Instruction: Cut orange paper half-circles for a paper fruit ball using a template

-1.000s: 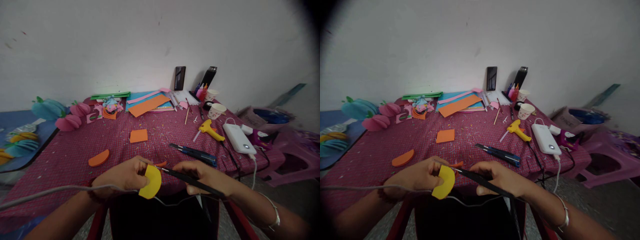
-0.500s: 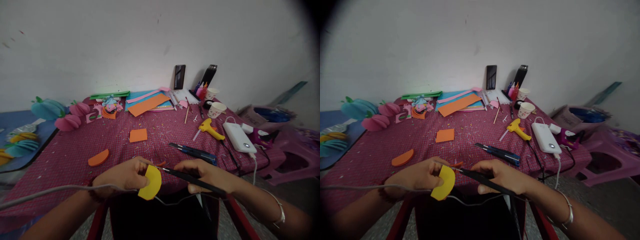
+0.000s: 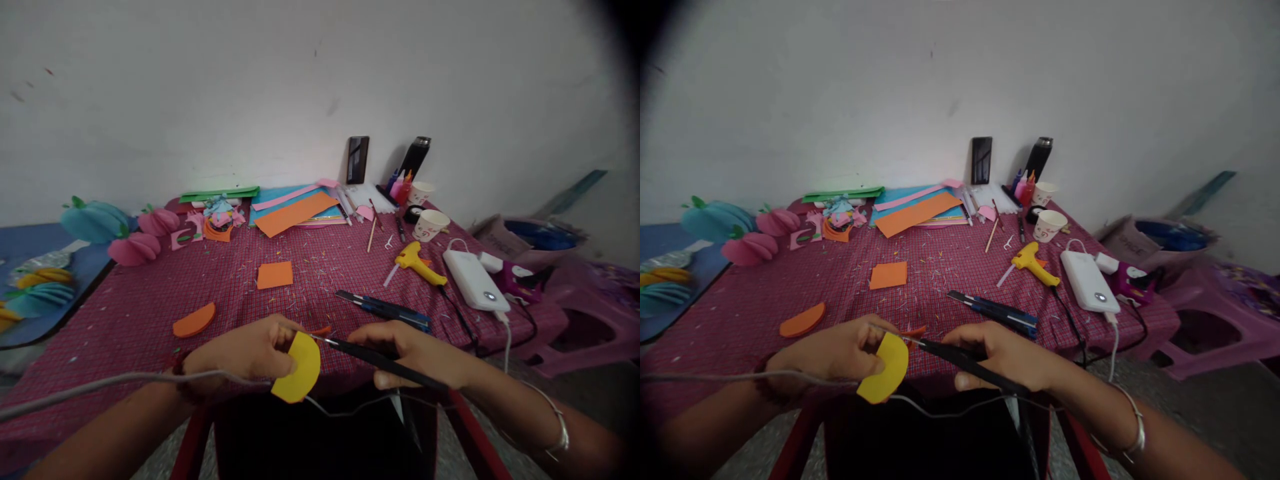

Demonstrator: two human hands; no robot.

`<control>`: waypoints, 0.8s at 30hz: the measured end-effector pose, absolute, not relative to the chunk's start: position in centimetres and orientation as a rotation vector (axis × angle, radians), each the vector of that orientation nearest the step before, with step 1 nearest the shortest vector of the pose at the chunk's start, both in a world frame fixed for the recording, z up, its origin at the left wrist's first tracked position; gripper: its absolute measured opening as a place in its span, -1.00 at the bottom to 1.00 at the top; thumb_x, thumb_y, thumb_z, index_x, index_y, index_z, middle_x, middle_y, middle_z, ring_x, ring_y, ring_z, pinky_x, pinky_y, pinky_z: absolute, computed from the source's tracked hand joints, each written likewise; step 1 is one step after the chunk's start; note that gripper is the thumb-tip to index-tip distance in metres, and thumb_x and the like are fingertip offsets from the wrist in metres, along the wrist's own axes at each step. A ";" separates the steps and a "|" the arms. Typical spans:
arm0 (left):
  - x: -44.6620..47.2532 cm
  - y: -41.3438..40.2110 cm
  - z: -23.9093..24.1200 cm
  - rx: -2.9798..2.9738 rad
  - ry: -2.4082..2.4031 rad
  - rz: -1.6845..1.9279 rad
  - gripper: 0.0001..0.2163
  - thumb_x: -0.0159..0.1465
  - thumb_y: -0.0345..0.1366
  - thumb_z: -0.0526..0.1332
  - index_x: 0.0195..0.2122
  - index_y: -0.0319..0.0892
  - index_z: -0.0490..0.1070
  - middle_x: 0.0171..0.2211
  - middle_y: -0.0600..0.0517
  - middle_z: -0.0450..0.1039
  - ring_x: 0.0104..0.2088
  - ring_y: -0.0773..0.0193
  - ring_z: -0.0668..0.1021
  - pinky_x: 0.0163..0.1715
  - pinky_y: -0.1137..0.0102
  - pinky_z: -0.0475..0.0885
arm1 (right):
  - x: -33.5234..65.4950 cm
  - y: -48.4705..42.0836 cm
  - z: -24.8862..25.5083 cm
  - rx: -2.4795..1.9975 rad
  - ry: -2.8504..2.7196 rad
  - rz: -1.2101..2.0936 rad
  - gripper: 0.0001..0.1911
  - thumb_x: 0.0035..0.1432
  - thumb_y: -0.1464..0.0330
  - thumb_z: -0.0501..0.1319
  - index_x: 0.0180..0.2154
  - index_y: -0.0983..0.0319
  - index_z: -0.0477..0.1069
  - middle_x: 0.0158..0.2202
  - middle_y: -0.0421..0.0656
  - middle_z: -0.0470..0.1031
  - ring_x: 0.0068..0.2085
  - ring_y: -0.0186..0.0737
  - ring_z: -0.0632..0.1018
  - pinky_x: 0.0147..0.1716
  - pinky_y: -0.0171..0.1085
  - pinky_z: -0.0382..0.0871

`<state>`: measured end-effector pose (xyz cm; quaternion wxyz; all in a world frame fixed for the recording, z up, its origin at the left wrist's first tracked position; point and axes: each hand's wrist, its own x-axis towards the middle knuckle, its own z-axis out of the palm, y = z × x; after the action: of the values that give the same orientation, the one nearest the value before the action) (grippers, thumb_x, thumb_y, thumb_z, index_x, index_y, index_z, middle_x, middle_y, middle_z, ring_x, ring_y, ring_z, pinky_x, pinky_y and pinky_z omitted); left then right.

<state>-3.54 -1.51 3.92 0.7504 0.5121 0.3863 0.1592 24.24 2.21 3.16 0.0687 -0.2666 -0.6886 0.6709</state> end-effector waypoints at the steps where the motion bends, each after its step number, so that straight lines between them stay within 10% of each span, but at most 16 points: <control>1: -3.5 -1.4 3.9 1.111 0.825 0.357 -0.88 -0.02 -0.45 0.20 -0.42 -0.24 0.48 -0.49 0.07 0.44 -0.51 0.40 0.41 -0.47 0.51 0.29 | 24.2 2.3 3.1 -0.812 -2.092 2.002 -0.48 0.02 0.12 0.34 -0.02 0.24 0.43 -0.26 -0.18 0.39 -0.32 -0.33 0.35 -0.39 -0.37 0.23; 14: -4.1 -0.5 2.9 1.356 0.908 0.380 -0.85 -0.03 -0.48 0.12 -0.48 -0.23 0.46 -0.56 0.09 0.43 -0.57 0.40 0.42 -0.53 0.51 0.33 | 22.5 4.3 3.6 -0.904 -2.183 1.651 -0.55 0.01 0.18 0.34 -0.07 0.26 0.45 -0.30 -0.17 0.46 -0.34 -0.28 0.43 -0.34 -0.31 0.32; 24: -7.4 -0.3 3.1 3.054 1.222 1.503 -0.77 0.29 -0.51 0.09 -0.10 -0.21 0.45 -0.20 -0.08 0.55 -0.10 0.20 0.54 -0.10 0.29 0.50 | 20.4 16.2 -1.2 -1.249 -2.460 0.400 -0.52 0.12 0.46 0.16 0.12 0.26 0.32 0.00 0.04 0.46 -0.01 -0.04 0.48 0.02 -0.10 0.32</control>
<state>-7.35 -0.26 3.10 -0.2352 0.8207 0.3285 0.4041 20.36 16.21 -1.22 0.1758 -0.4409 -0.8687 0.1412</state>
